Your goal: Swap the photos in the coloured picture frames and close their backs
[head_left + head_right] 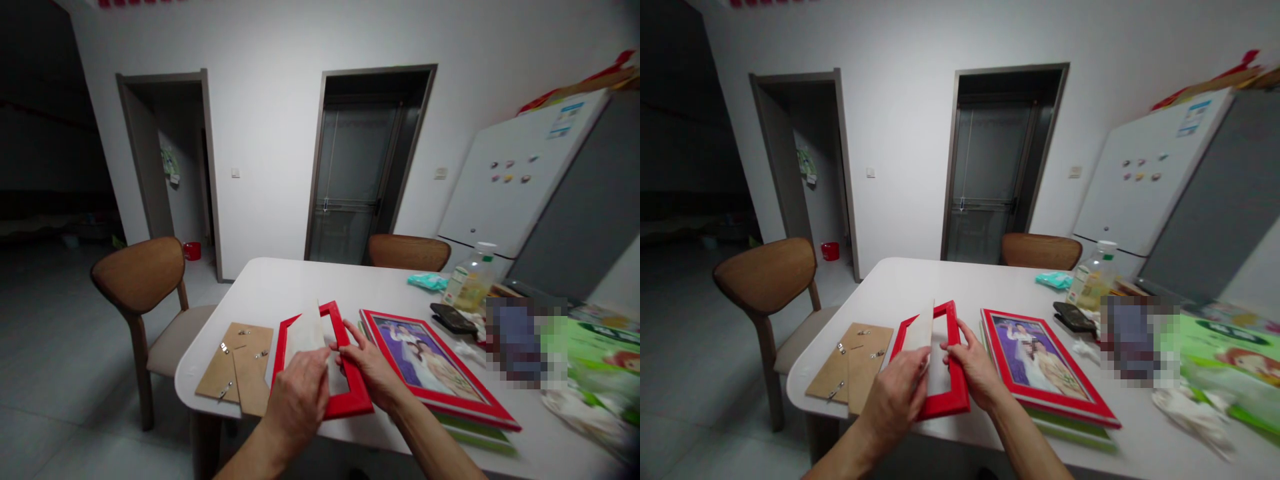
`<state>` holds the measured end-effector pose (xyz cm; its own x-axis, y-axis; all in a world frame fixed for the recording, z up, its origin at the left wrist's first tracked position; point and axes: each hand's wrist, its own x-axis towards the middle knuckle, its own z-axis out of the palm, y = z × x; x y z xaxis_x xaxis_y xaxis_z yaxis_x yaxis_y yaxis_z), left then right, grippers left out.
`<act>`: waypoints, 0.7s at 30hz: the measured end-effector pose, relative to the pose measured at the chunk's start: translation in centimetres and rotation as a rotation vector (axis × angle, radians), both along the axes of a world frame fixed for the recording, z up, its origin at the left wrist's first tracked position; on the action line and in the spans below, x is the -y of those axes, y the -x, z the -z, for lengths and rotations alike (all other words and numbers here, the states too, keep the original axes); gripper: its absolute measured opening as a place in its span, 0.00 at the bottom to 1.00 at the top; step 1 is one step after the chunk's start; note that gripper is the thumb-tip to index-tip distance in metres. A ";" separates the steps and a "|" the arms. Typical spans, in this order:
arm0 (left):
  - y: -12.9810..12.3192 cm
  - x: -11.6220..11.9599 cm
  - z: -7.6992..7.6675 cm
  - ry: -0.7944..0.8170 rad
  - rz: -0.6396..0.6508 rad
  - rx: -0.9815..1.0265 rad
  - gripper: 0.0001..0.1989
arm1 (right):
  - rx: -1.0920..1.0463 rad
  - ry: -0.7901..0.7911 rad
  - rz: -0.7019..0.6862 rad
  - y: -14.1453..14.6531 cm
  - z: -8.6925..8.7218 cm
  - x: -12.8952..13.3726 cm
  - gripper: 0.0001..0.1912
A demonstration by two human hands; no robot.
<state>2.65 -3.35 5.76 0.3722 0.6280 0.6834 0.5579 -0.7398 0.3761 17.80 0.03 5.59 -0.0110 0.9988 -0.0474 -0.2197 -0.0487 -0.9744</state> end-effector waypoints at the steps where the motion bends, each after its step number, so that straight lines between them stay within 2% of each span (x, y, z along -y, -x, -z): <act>1: 0.5 -0.1 -0.2 -0.006 -0.046 0.058 0.18 | 0.037 -0.010 0.016 -0.2 0.3 -0.2 0.39; 4: 2.7 -0.4 -0.7 0.088 -0.211 0.256 0.18 | 0.244 -0.032 0.060 -1.0 1.5 -1.0 0.37; 7: 5.7 -0.5 -0.2 0.294 -0.334 0.472 0.18 | 0.692 -0.034 0.118 -1.9 2.9 -1.4 0.32; 10: 8.4 -0.8 1.8 0.466 -0.337 0.660 0.20 | 1.121 -0.094 0.163 -2.4 4.1 -1.6 0.28; 13: 10.1 -1.3 4.3 0.616 -0.284 0.795 0.21 | 1.314 -0.155 0.152 -2.3 4.8 -1.4 0.26; 17: 10.7 -1.8 6.3 0.711 -0.279 0.794 0.22 | 1.467 -0.173 0.121 -2.0 5.0 -1.3 0.24; 21: 10.7 -1.6 6.2 0.650 -0.351 0.582 0.18 | 1.533 -0.199 0.108 -2.1 5.4 -1.3 0.22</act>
<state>-8.09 -1.75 -0.48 -0.2006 0.9634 0.1779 0.3034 -0.1116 0.9463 19.92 1.38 0.15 -0.0077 0.9830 0.1832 0.9667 0.0542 -0.2499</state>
